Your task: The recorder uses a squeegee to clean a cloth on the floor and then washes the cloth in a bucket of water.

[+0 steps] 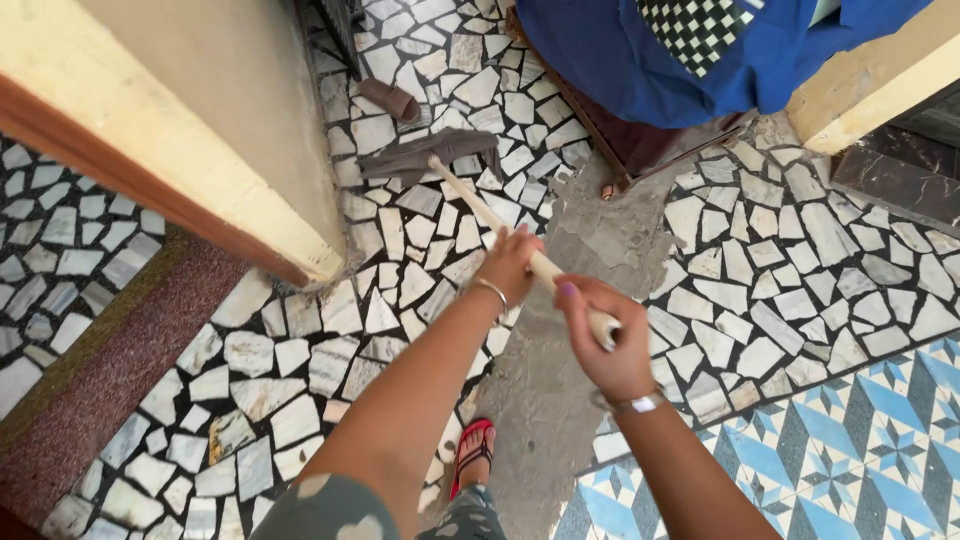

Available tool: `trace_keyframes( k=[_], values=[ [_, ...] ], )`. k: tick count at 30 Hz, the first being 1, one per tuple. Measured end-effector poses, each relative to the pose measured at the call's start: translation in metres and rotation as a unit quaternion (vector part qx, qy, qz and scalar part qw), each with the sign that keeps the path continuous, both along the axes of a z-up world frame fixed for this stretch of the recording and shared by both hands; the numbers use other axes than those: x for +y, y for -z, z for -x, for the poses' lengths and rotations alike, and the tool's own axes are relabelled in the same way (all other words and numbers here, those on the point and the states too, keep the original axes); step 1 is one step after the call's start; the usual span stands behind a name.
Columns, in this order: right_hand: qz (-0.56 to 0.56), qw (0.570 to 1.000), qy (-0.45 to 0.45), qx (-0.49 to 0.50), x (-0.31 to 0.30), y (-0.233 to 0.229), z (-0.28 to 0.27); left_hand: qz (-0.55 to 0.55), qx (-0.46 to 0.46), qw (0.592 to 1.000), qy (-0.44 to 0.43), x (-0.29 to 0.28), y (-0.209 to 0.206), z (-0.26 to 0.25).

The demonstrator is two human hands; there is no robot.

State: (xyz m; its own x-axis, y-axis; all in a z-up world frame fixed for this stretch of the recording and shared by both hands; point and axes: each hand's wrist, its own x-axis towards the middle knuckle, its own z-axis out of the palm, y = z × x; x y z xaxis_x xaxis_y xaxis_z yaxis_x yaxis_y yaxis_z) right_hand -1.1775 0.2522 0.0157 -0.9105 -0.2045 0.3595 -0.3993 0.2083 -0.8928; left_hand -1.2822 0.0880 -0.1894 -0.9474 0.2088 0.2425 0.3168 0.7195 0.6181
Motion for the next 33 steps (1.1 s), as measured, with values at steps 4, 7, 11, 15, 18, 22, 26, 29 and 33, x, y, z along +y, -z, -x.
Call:
trace_keyframes(
  k=[4, 7, 11, 15, 18, 22, 26, 29, 33],
  values=[
    [-0.053, 0.986, 0.089, -0.131, 0.042, -0.071, -0.009, -0.110, -0.003, 0.994, 0.025, 0.055, -0.086, -0.031],
    [-0.128, 0.970, 0.155, -0.138, 0.065, -0.120, -0.027, -0.170, 0.044, 0.983, 0.055, 0.084, -0.161, -0.060],
    [-0.104, 0.955, 0.251, -0.116, 0.066, -0.127, -0.034, -0.227, 0.003, 0.968, 0.108, 0.098, -0.182, -0.060],
    [-0.065, 0.965, 0.223, -0.125, 0.065, -0.048, -0.022, -0.191, 0.068, 0.970, 0.132, 0.091, -0.087, -0.022],
    [-0.055, 0.992, 0.105, -0.053, 0.039, -0.020, 0.012, -0.110, 0.014, 0.986, 0.121, 0.069, -0.020, 0.023],
    [-0.079, 0.996, 0.032, -0.010, 0.033, 0.033, 0.030, -0.033, -0.114, 0.986, 0.118, 0.053, 0.012, 0.057],
    [-0.061, 0.998, 0.009, 0.004, 0.040, 0.040, 0.012, 0.017, -0.131, 0.988, 0.078, 0.065, 0.020, 0.032],
    [-0.064, 0.998, 0.002, 0.010, 0.055, 0.027, -0.021, 0.014, -0.128, 0.990, 0.052, 0.075, 0.000, -0.016],
    [-0.068, 0.997, -0.025, 0.013, 0.087, 0.007, -0.092, 0.017, -0.170, 0.985, 0.016, 0.100, -0.046, -0.103]
  ],
)
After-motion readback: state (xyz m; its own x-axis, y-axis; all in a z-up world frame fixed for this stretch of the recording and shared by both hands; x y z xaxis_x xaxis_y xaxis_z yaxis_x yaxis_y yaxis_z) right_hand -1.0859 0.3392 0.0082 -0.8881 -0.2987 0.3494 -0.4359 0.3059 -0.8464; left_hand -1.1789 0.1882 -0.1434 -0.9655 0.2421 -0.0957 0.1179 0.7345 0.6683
